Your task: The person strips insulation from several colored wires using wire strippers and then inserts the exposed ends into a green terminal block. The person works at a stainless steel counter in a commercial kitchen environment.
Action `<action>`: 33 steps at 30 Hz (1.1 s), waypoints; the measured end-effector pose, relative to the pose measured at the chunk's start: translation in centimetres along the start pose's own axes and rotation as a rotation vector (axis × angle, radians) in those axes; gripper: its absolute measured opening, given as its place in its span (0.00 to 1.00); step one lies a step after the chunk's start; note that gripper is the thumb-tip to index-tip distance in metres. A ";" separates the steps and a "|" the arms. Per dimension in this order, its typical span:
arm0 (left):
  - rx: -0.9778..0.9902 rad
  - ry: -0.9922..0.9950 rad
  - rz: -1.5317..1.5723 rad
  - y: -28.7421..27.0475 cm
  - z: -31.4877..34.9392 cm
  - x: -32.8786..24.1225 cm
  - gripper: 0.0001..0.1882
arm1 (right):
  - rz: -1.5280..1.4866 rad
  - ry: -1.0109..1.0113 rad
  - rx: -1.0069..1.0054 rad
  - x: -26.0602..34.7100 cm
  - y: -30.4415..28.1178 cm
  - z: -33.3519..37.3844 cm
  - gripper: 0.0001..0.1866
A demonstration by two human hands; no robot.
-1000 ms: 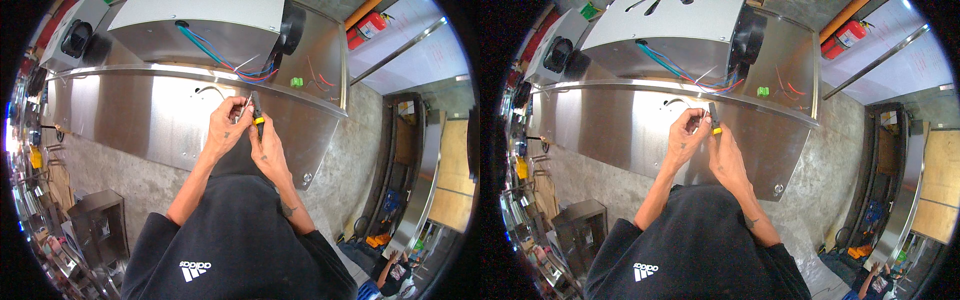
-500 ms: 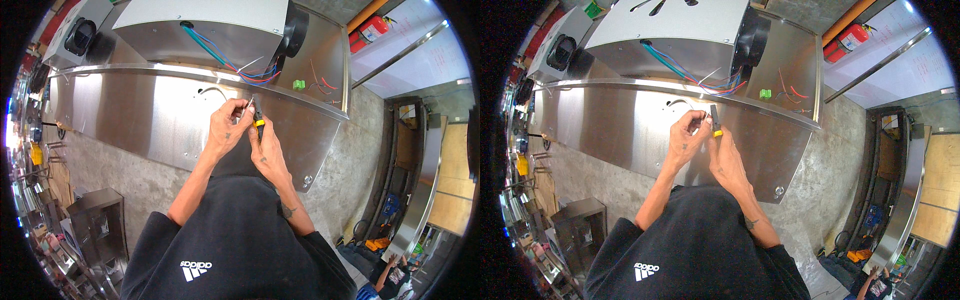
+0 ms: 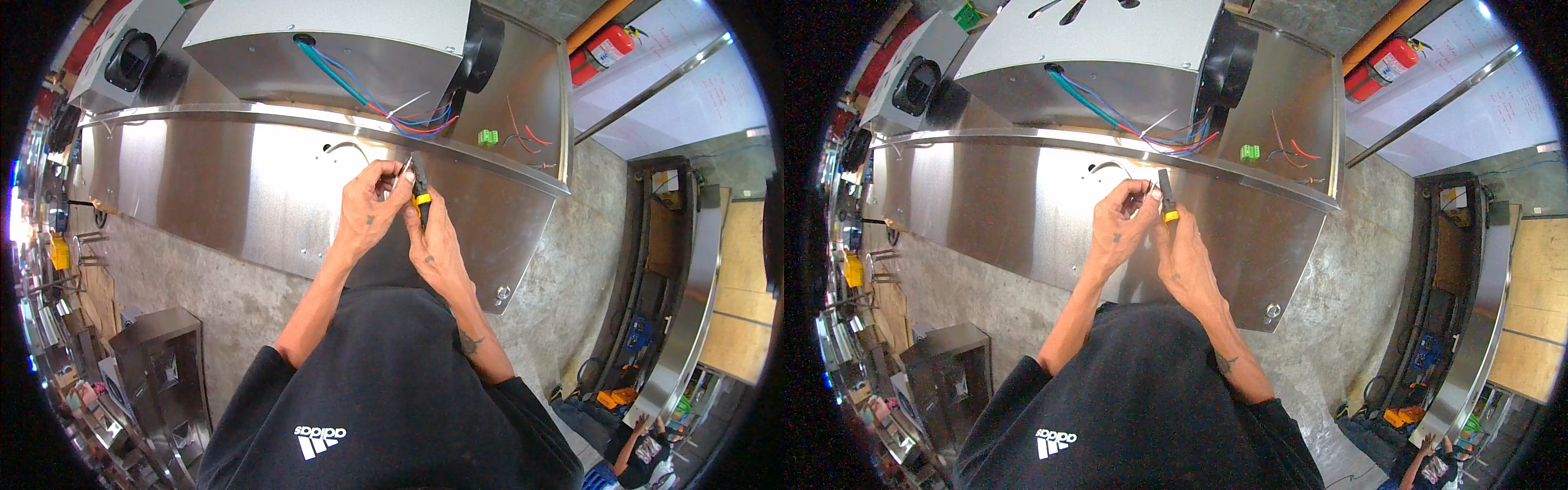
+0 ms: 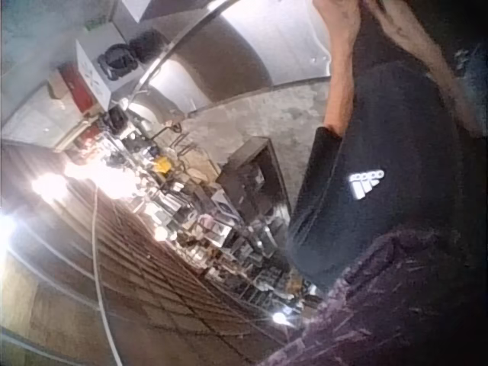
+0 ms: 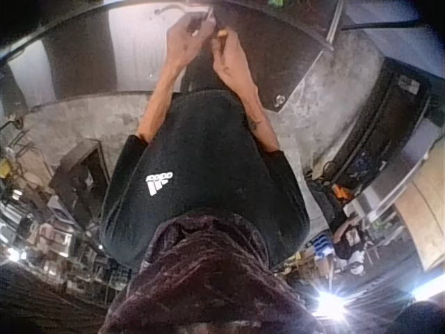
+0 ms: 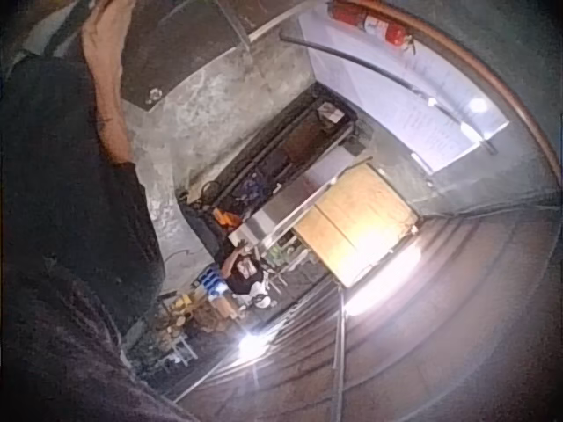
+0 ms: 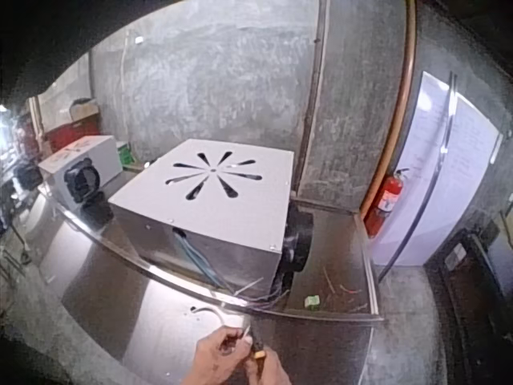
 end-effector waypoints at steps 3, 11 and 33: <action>-0.002 -0.032 0.026 0.0 0.0 -0.1 0.14 | 0.032 -0.001 -0.006 -0.2 0.1 -0.1 0.27; 0.011 -0.067 0.041 0.0 0.1 -0.4 0.16 | -0.011 0.014 0.006 0.0 0.0 -0.1 0.27; 0.286 -0.189 0.341 -0.7 -0.8 1.3 0.16 | -0.258 0.116 0.157 -0.6 -0.5 -0.4 0.25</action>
Point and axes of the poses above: each hand's wrist, its own z-axis away from the middle knuckle, its own y-axis out of the palm, x = y × z, the point moved 3 cm from there along -z, towards the middle knuckle, and after that the axes turned 7 degrees about z, right-handed, at the moved point
